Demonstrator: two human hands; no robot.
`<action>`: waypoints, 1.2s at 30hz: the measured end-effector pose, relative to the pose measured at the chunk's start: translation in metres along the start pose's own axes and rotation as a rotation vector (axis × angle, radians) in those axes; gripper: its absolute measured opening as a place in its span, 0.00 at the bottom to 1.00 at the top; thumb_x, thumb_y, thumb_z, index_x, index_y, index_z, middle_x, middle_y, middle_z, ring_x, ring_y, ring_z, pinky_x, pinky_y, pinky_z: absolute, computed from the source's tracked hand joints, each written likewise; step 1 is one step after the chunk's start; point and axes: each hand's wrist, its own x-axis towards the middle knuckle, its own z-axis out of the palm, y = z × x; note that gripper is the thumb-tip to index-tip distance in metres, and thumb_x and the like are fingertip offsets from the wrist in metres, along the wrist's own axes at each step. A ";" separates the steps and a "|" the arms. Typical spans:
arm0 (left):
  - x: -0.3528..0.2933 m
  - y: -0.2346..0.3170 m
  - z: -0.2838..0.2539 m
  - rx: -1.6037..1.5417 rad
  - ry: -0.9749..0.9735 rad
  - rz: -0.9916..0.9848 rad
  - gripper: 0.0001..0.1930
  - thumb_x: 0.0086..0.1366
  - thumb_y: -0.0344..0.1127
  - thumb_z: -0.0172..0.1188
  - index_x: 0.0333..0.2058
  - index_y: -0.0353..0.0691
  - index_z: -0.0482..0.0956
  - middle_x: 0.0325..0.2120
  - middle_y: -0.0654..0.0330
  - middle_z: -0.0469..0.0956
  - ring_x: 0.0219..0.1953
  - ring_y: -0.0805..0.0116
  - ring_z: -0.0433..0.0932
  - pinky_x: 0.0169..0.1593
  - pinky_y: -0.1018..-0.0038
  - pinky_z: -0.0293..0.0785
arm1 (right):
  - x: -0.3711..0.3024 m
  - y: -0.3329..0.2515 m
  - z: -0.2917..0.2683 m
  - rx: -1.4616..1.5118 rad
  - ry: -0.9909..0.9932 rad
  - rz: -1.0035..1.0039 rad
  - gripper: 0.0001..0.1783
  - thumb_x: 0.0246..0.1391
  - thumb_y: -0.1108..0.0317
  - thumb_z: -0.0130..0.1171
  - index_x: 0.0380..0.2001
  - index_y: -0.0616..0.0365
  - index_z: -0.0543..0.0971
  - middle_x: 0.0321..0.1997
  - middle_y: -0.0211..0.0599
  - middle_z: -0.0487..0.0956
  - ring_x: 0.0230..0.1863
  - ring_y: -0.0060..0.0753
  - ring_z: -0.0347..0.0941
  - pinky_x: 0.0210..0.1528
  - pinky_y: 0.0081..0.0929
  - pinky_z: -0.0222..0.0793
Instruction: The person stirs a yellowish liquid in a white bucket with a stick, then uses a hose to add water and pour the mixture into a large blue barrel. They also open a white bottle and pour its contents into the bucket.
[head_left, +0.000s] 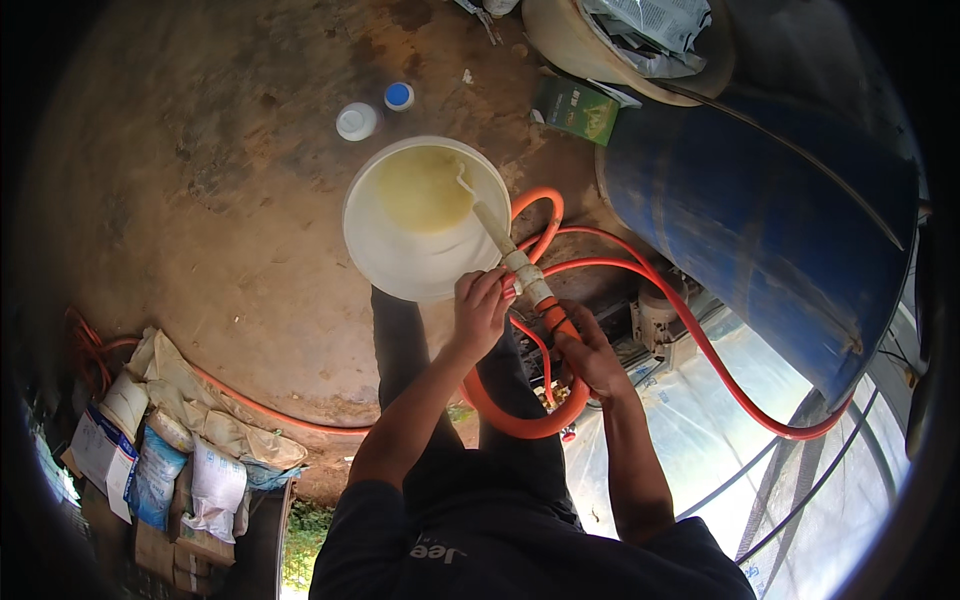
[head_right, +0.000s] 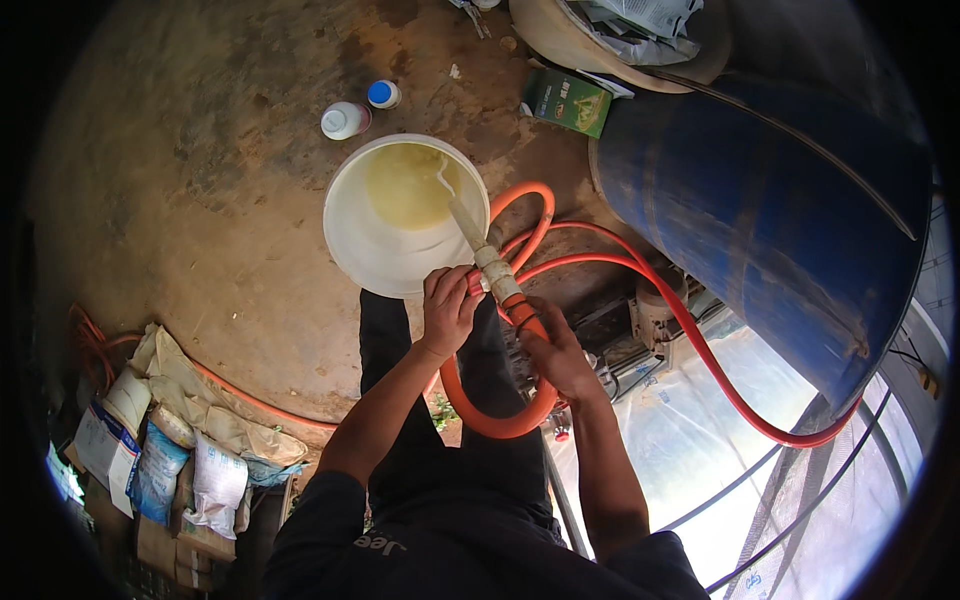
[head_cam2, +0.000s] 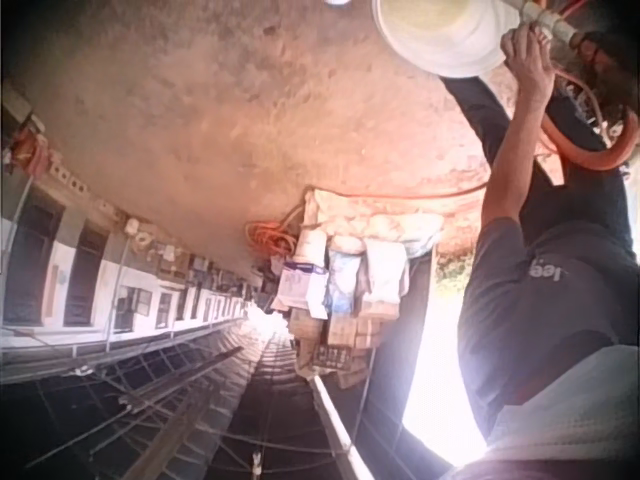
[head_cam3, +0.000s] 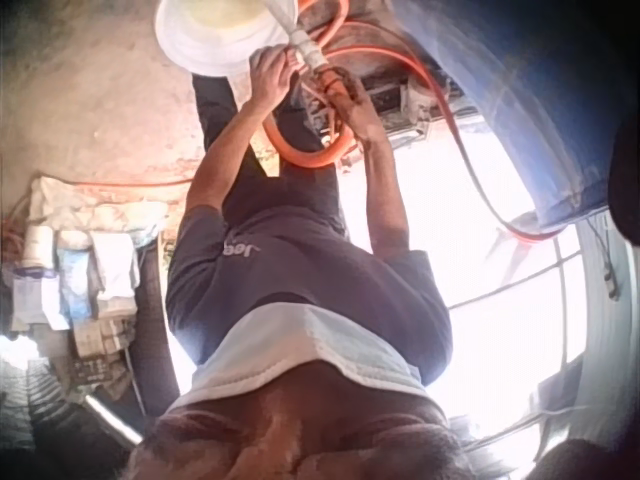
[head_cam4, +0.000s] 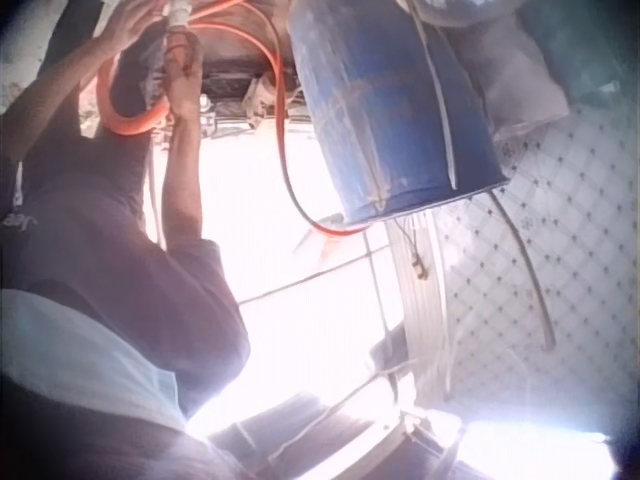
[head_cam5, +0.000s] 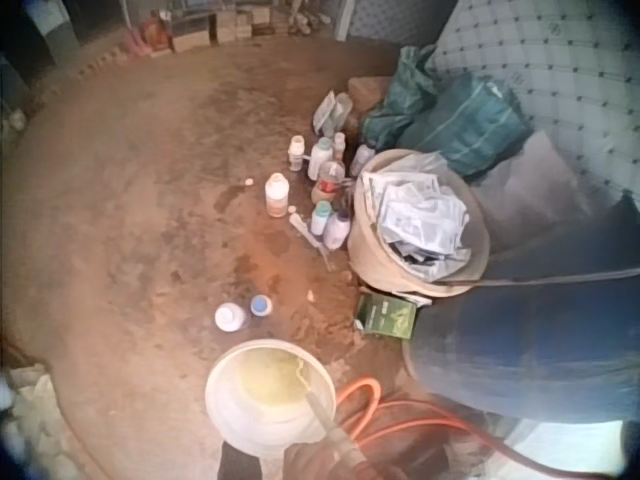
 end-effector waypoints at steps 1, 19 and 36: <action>0.000 0.002 -0.001 -0.015 -0.011 -0.029 0.16 0.58 0.30 0.64 0.45 0.34 0.78 0.49 0.56 0.75 0.48 0.52 0.70 0.54 0.60 0.68 | 0.000 0.002 0.000 -0.008 0.003 -0.014 0.32 0.59 0.69 0.58 0.66 0.52 0.63 0.36 0.31 0.75 0.29 0.21 0.69 0.29 0.21 0.67; -0.018 -0.176 -0.119 0.244 0.281 -0.784 0.37 0.62 0.39 0.67 0.65 0.33 0.60 0.60 0.44 0.64 0.62 0.50 0.64 0.62 0.60 0.64 | -0.079 0.120 -0.042 0.258 0.155 -0.327 0.33 0.59 0.74 0.56 0.66 0.54 0.59 0.38 0.29 0.75 0.25 0.17 0.66 0.26 0.18 0.64; 0.078 -0.176 -0.086 -0.539 -0.022 -1.020 0.39 0.49 0.20 0.53 0.63 0.39 0.55 0.54 0.47 0.69 0.52 0.49 0.76 0.43 0.56 0.82 | -0.136 0.153 -0.069 0.241 0.430 -0.392 0.36 0.56 0.65 0.63 0.66 0.53 0.62 0.41 0.30 0.74 0.32 0.20 0.70 0.33 0.22 0.70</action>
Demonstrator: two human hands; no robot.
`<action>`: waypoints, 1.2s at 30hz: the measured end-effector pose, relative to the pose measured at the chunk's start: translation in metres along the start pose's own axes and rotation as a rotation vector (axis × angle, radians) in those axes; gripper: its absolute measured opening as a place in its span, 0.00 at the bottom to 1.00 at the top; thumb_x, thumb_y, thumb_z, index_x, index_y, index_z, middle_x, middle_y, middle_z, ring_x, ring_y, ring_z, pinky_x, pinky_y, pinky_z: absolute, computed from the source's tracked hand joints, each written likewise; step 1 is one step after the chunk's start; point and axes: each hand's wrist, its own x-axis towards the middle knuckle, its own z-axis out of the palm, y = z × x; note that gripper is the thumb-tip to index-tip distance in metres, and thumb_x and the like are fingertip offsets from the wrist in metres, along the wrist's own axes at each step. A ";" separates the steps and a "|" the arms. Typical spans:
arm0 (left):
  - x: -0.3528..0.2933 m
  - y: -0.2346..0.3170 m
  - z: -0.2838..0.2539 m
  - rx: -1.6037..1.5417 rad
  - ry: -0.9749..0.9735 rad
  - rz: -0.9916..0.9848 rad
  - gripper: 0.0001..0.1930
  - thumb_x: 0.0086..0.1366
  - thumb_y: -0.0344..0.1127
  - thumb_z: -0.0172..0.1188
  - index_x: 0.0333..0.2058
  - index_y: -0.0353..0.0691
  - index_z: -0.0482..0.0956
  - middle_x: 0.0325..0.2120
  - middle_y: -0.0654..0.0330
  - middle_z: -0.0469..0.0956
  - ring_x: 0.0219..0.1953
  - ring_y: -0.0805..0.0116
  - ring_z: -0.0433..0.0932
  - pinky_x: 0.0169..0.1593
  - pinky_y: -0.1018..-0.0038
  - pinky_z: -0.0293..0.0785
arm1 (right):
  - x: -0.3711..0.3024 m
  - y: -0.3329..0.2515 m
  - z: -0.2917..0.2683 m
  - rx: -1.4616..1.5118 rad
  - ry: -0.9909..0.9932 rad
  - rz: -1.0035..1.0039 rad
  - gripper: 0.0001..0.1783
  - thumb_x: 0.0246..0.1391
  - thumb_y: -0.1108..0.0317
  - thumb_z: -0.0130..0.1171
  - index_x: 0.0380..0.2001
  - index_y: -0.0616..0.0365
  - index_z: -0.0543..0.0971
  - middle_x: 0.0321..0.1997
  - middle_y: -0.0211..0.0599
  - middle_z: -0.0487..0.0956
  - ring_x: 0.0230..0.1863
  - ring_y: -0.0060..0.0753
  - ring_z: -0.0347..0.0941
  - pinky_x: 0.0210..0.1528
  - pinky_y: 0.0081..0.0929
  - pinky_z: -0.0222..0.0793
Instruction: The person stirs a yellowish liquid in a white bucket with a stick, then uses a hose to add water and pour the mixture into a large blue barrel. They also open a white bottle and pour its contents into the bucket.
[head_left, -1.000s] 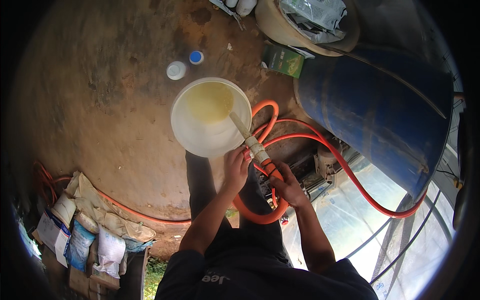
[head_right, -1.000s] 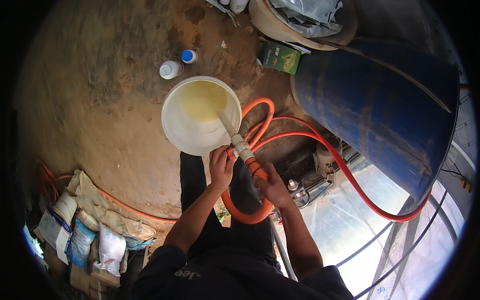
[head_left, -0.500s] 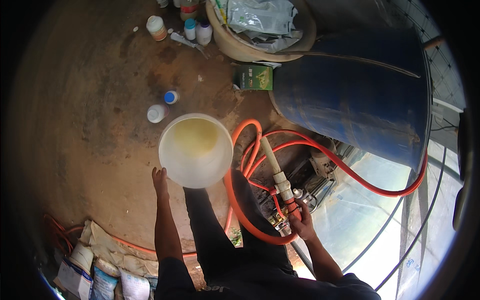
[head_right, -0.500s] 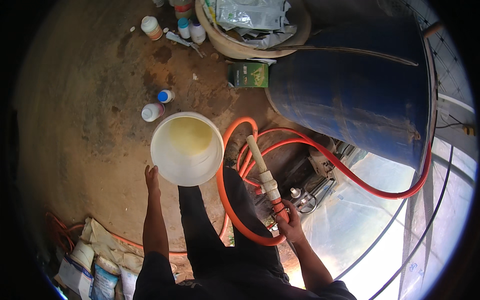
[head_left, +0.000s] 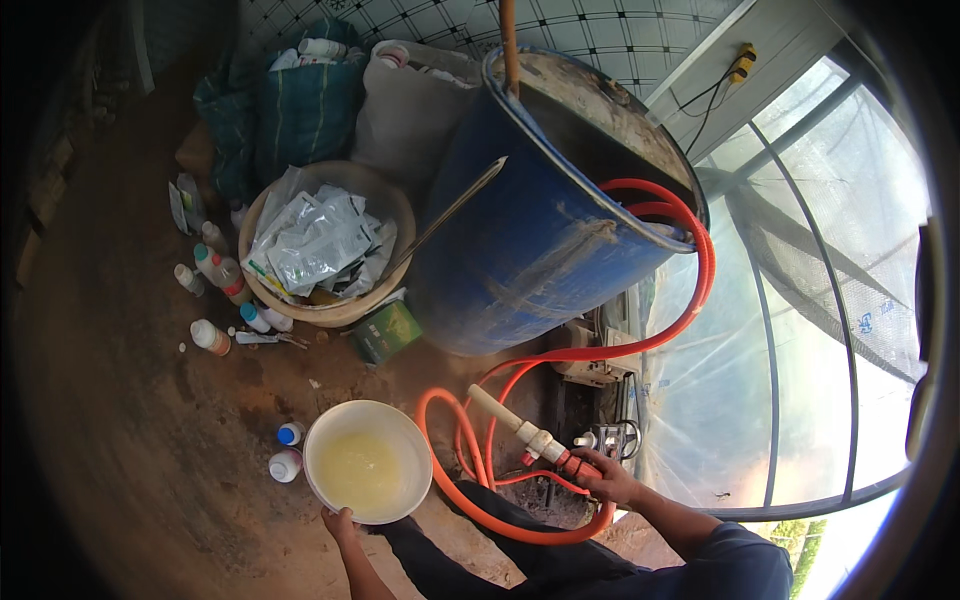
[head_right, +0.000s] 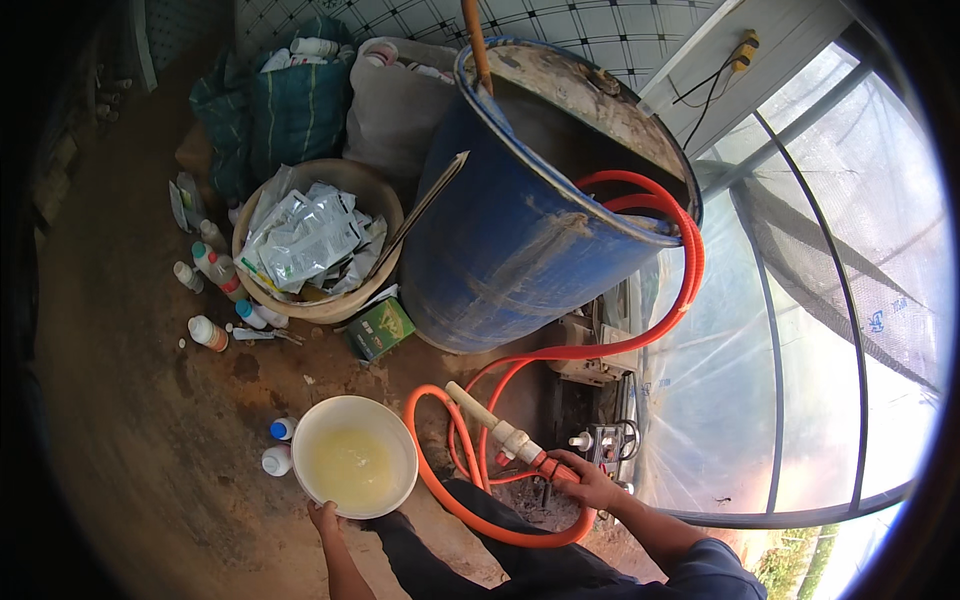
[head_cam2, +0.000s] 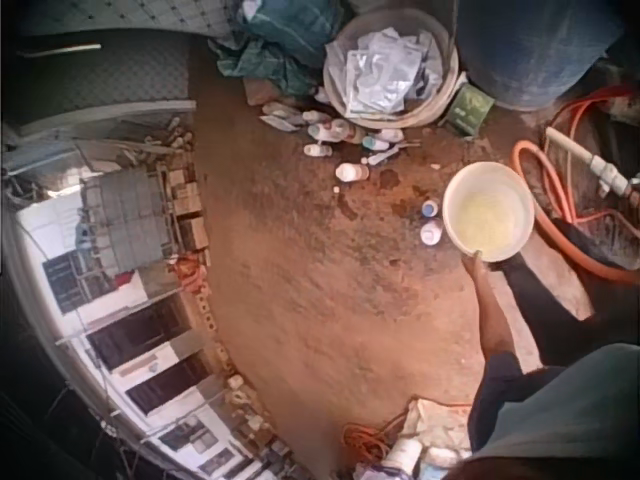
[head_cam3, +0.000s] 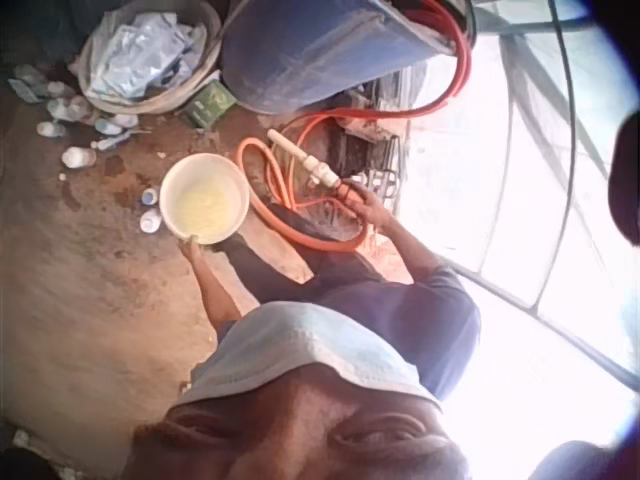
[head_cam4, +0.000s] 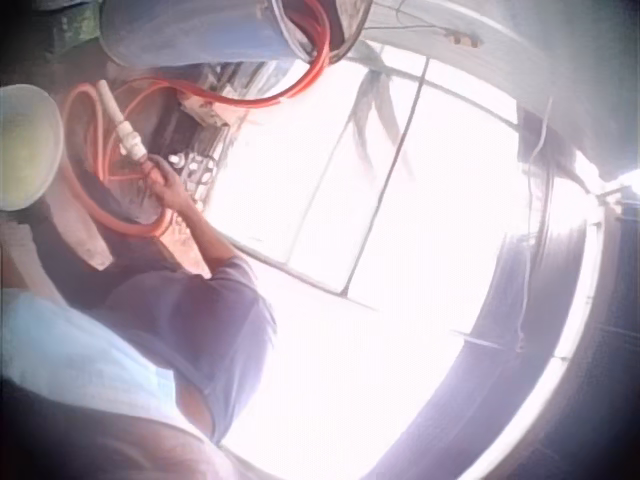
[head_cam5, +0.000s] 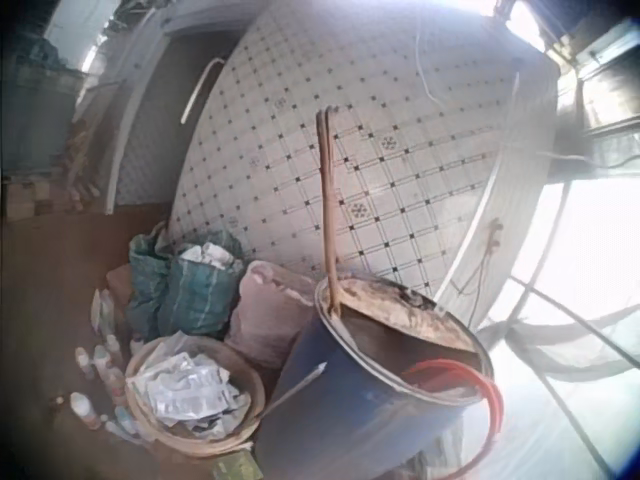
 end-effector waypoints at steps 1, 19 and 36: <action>-0.005 0.005 0.009 -0.004 0.000 0.038 0.38 0.49 0.20 0.53 0.62 0.37 0.56 0.53 0.46 0.69 0.49 0.49 0.78 0.41 0.57 0.83 | -0.007 -0.005 -0.011 0.009 -0.006 -0.066 0.35 0.57 0.66 0.63 0.66 0.55 0.63 0.43 0.29 0.74 0.33 0.19 0.70 0.34 0.21 0.69; -0.315 0.314 0.059 0.472 -0.148 0.246 0.25 0.60 0.38 0.64 0.50 0.32 0.64 0.41 0.48 0.75 0.38 0.60 0.81 0.26 0.66 0.82 | -0.089 -0.061 -0.118 -0.025 0.121 -0.308 0.31 0.52 0.68 0.61 0.61 0.59 0.69 0.41 0.33 0.76 0.41 0.24 0.71 0.47 0.25 0.69; -0.629 0.562 0.167 1.046 -0.172 0.842 0.37 0.56 0.60 0.68 0.44 0.24 0.77 0.30 0.56 0.79 0.28 0.70 0.81 0.26 0.69 0.83 | -0.154 -0.176 -0.182 0.060 0.006 -0.773 0.33 0.46 0.72 0.63 0.58 0.67 0.71 0.33 0.35 0.80 0.34 0.23 0.74 0.43 0.22 0.70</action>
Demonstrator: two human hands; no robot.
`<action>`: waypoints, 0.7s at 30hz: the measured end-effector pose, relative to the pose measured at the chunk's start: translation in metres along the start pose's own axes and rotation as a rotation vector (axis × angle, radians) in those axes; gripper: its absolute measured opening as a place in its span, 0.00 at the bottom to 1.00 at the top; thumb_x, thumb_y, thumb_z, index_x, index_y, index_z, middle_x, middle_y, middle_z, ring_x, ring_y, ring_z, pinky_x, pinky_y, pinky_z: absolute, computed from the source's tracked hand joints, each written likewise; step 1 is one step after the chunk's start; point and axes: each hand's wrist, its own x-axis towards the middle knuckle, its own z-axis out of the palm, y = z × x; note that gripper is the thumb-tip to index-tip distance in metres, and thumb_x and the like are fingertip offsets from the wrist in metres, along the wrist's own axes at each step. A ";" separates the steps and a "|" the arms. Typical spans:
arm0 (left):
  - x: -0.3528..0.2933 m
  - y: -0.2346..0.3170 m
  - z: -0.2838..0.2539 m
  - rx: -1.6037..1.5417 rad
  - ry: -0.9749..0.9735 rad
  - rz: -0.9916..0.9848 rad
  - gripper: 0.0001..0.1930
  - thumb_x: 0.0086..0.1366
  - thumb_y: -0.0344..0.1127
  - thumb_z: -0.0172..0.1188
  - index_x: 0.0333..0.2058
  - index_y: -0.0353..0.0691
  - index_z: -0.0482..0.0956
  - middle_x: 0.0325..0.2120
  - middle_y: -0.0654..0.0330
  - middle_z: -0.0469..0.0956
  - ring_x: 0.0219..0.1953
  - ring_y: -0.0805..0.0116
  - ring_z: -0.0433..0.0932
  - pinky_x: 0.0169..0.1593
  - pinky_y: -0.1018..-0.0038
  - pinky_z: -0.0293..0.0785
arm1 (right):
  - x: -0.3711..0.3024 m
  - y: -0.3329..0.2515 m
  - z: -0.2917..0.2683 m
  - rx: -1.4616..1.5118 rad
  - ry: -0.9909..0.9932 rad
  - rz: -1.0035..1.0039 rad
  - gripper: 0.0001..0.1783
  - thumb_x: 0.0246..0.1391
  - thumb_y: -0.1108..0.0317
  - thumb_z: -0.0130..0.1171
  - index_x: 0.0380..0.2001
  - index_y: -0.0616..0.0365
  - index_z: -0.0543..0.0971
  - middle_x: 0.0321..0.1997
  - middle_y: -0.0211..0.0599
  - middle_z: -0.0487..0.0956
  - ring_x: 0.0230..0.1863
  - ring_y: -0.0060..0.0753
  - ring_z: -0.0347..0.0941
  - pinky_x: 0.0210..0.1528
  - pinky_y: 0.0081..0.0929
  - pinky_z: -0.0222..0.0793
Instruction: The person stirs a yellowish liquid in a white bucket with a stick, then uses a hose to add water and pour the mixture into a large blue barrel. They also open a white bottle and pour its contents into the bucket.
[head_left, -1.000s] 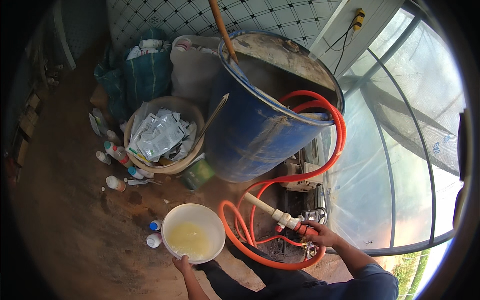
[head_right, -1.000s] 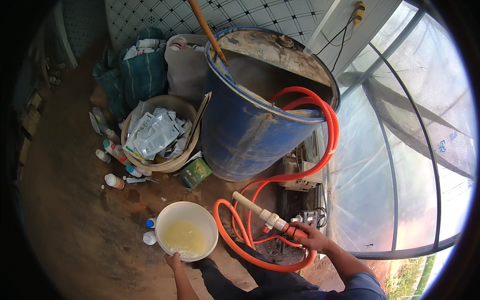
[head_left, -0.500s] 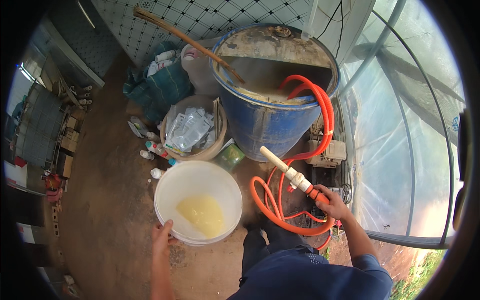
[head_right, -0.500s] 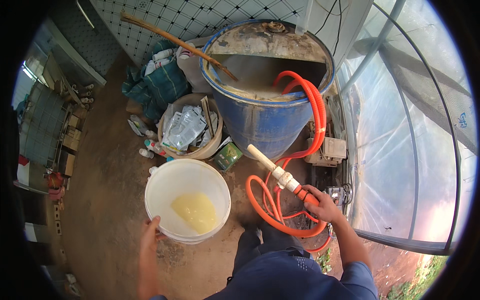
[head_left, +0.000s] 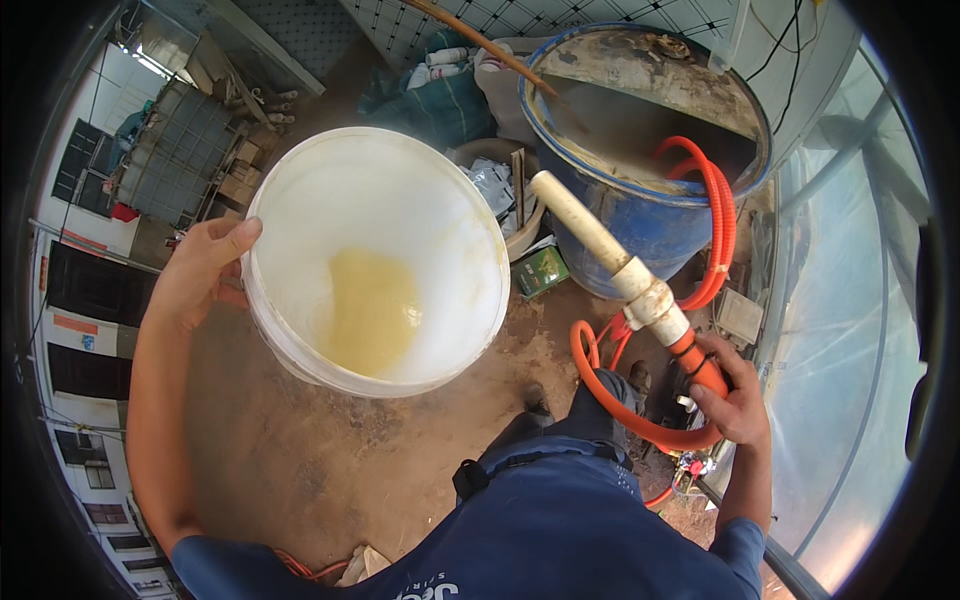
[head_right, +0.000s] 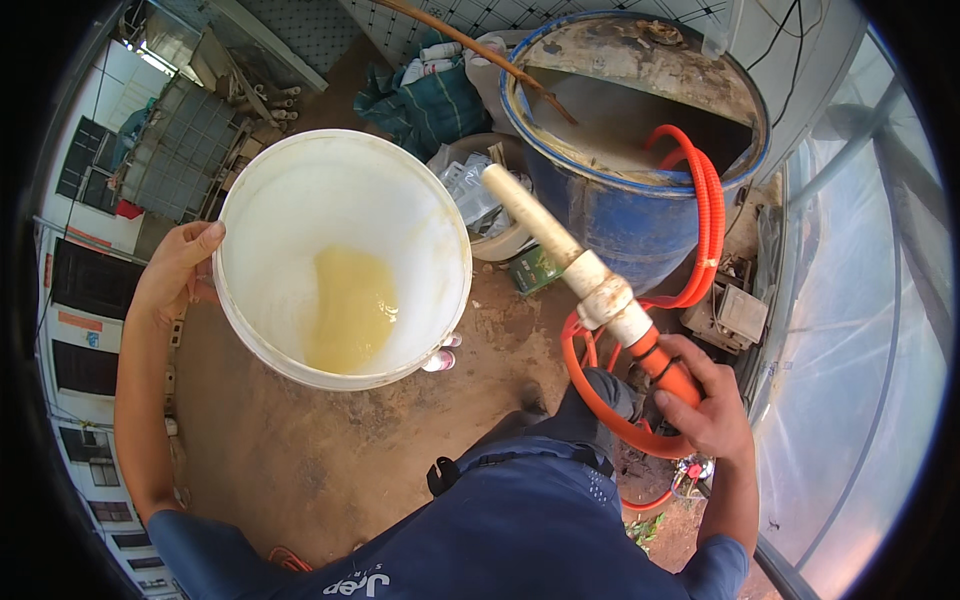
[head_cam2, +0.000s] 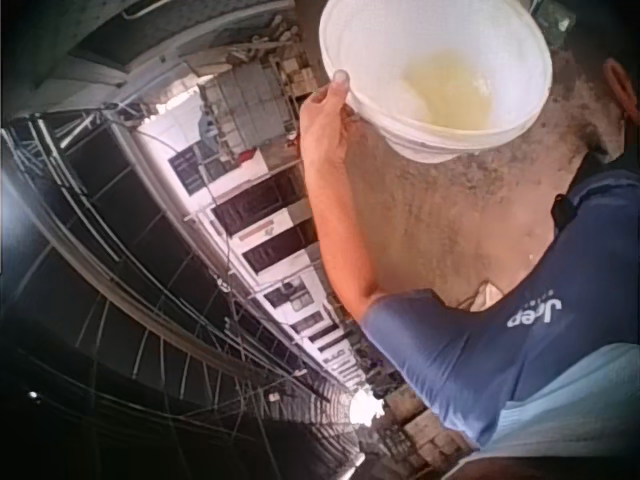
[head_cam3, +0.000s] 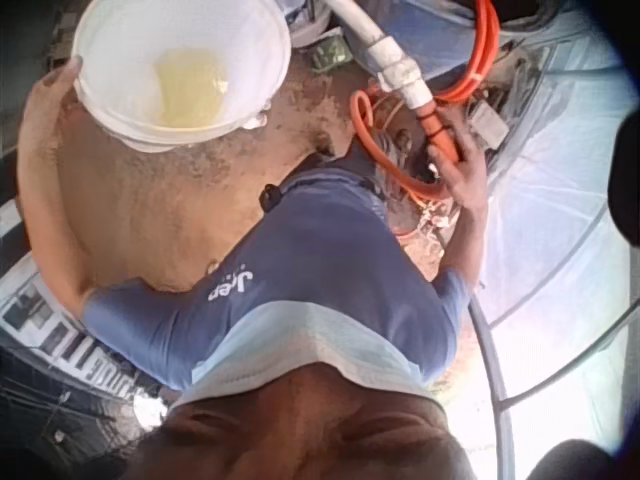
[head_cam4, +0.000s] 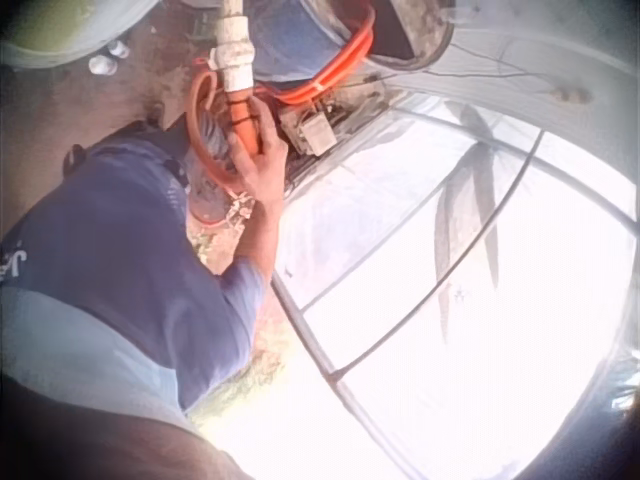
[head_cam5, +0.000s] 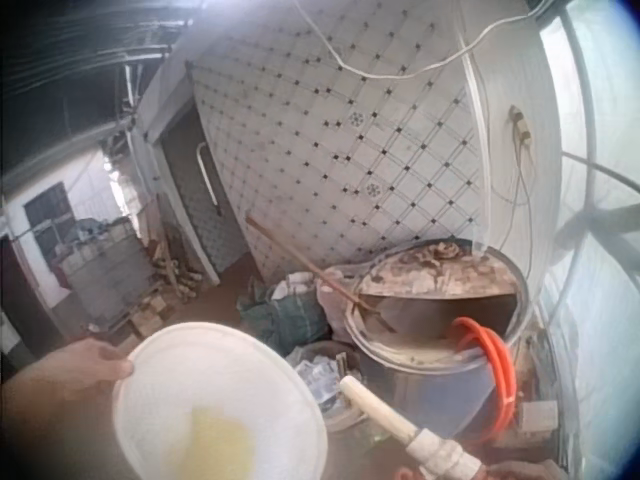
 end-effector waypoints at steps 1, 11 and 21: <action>0.002 0.011 0.004 -0.020 -0.008 0.010 0.38 0.56 0.61 0.68 0.44 0.24 0.77 0.29 0.57 0.79 0.26 0.71 0.80 0.26 0.69 0.83 | 0.004 -0.004 -0.005 -0.005 -0.085 0.032 0.33 0.46 0.72 0.64 0.58 0.67 0.71 0.32 0.37 0.80 0.34 0.25 0.75 0.43 0.23 0.71; 0.015 0.130 0.074 -0.032 0.125 -0.129 0.38 0.59 0.59 0.66 0.47 0.22 0.75 0.32 0.55 0.80 0.31 0.73 0.82 0.28 0.68 0.85 | 0.096 0.052 -0.024 0.109 -0.269 -0.272 0.33 0.53 0.72 0.63 0.63 0.58 0.68 0.53 0.55 0.78 0.50 0.53 0.78 0.54 0.38 0.72; 0.052 0.220 0.147 0.158 0.156 -0.206 0.38 0.60 0.59 0.65 0.50 0.24 0.74 0.38 0.52 0.82 0.37 0.68 0.84 0.32 0.67 0.85 | 0.118 0.097 -0.080 0.138 -0.183 -0.311 0.35 0.52 0.72 0.62 0.65 0.52 0.67 0.39 0.52 0.79 0.35 0.55 0.78 0.38 0.40 0.76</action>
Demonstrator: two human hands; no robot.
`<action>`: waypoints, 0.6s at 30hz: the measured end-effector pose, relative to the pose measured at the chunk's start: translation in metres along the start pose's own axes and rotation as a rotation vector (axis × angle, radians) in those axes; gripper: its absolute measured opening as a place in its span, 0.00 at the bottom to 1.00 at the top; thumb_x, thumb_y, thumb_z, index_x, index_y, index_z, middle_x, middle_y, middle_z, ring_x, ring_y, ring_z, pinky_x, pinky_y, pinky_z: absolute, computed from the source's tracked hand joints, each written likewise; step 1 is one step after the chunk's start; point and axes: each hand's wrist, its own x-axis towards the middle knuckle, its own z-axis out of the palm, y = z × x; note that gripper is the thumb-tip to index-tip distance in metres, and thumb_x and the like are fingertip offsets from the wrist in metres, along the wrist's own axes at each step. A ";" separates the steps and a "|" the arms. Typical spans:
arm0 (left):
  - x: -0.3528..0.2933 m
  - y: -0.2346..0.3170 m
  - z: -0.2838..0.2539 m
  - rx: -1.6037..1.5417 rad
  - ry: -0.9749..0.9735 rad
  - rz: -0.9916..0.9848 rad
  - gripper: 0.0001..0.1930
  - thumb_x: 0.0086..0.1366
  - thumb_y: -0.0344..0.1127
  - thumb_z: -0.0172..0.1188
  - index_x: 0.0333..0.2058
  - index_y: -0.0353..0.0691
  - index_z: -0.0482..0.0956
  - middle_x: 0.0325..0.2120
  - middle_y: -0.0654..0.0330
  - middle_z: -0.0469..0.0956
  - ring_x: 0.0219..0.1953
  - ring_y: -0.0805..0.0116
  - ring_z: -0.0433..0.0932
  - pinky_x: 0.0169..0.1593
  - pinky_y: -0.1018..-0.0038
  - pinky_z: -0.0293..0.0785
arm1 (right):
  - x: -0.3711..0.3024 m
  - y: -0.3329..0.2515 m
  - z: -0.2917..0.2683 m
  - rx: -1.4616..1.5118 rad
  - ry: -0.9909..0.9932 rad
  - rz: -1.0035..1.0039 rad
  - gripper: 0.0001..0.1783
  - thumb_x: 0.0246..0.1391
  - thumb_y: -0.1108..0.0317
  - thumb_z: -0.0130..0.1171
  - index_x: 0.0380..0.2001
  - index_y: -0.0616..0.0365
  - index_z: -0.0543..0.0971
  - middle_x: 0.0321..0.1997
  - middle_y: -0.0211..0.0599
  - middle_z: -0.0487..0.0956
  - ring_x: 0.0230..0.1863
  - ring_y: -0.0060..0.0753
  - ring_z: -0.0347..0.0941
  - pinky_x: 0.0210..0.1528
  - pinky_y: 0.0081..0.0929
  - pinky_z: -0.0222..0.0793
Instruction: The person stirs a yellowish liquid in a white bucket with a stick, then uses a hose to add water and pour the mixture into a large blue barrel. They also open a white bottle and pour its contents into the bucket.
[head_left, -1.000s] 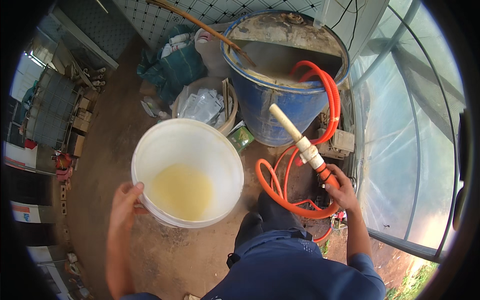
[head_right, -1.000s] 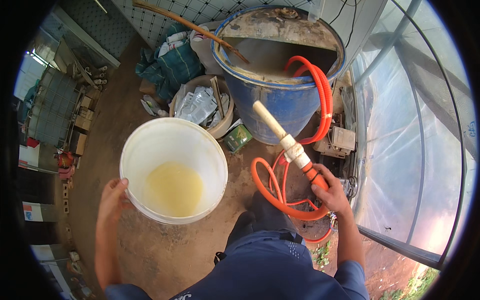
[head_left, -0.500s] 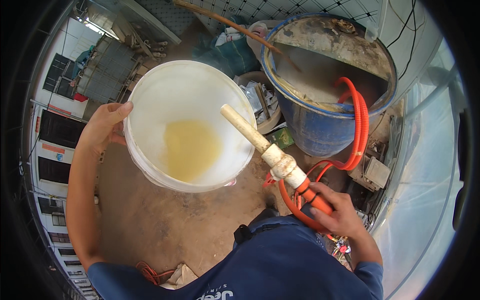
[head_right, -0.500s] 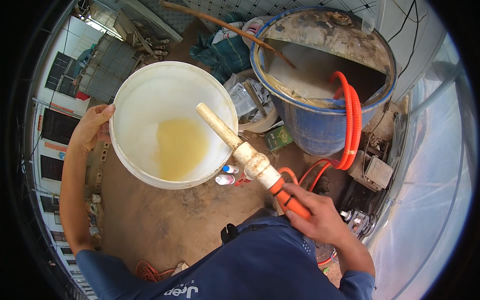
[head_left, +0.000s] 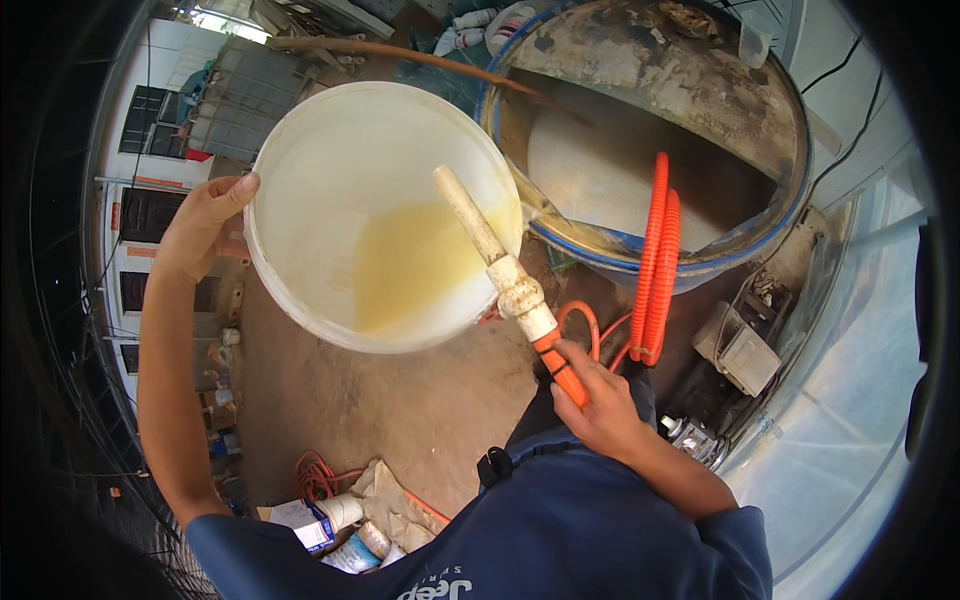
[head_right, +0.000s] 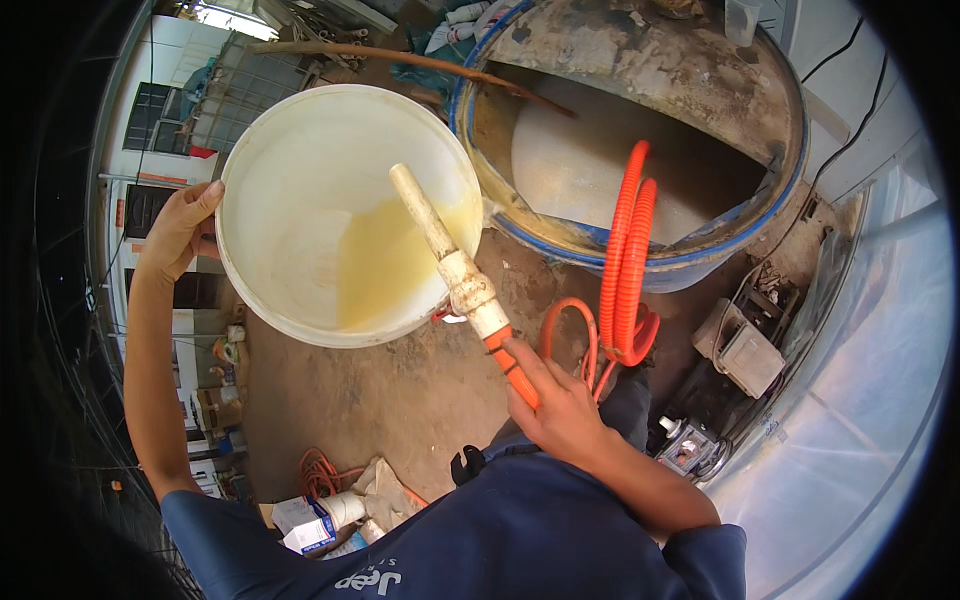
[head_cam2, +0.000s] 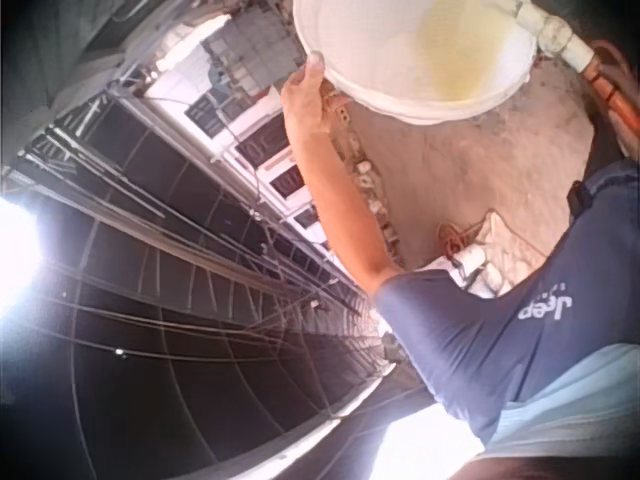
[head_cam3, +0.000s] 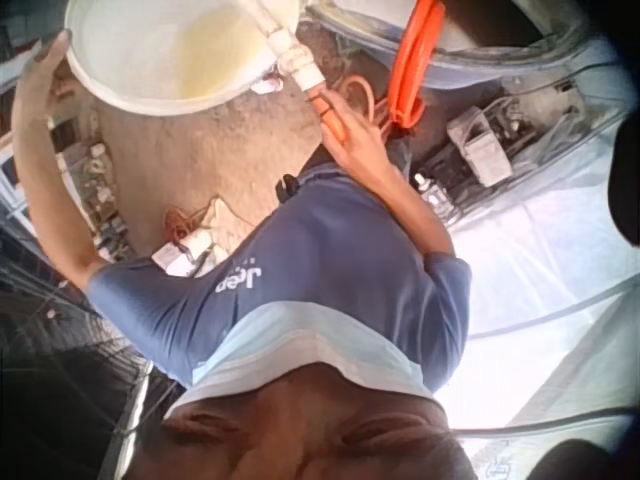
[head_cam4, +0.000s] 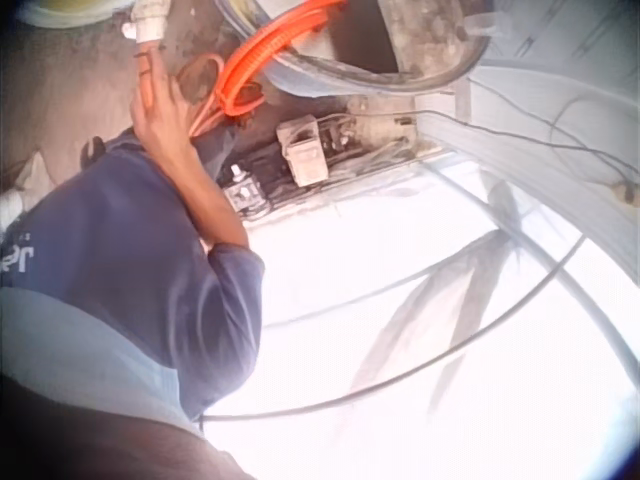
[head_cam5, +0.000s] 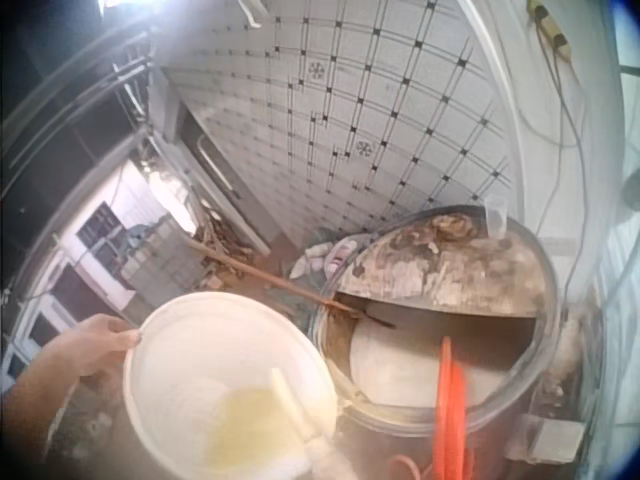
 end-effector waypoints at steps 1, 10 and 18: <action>0.002 0.010 0.002 0.004 -0.008 -0.015 0.38 0.60 0.59 0.65 0.50 0.25 0.75 0.38 0.52 0.82 0.37 0.67 0.84 0.32 0.67 0.85 | 0.001 0.004 -0.003 -0.005 0.011 0.004 0.35 0.52 0.71 0.62 0.65 0.52 0.66 0.38 0.52 0.79 0.35 0.55 0.78 0.37 0.41 0.76; 0.027 0.072 0.027 0.081 0.091 0.011 0.37 0.57 0.60 0.68 0.49 0.32 0.69 0.34 0.53 0.80 0.33 0.64 0.84 0.29 0.66 0.86 | 0.026 0.018 -0.012 -0.031 0.035 0.023 0.40 0.50 0.71 0.62 0.68 0.49 0.63 0.29 0.48 0.76 0.28 0.53 0.76 0.31 0.44 0.75; 0.052 0.100 0.036 0.116 0.087 0.056 0.31 0.60 0.57 0.67 0.43 0.35 0.68 0.30 0.57 0.77 0.28 0.70 0.83 0.29 0.66 0.86 | 0.033 0.019 -0.039 -0.021 0.041 0.016 0.39 0.50 0.72 0.63 0.67 0.49 0.65 0.30 0.47 0.76 0.27 0.52 0.76 0.30 0.43 0.75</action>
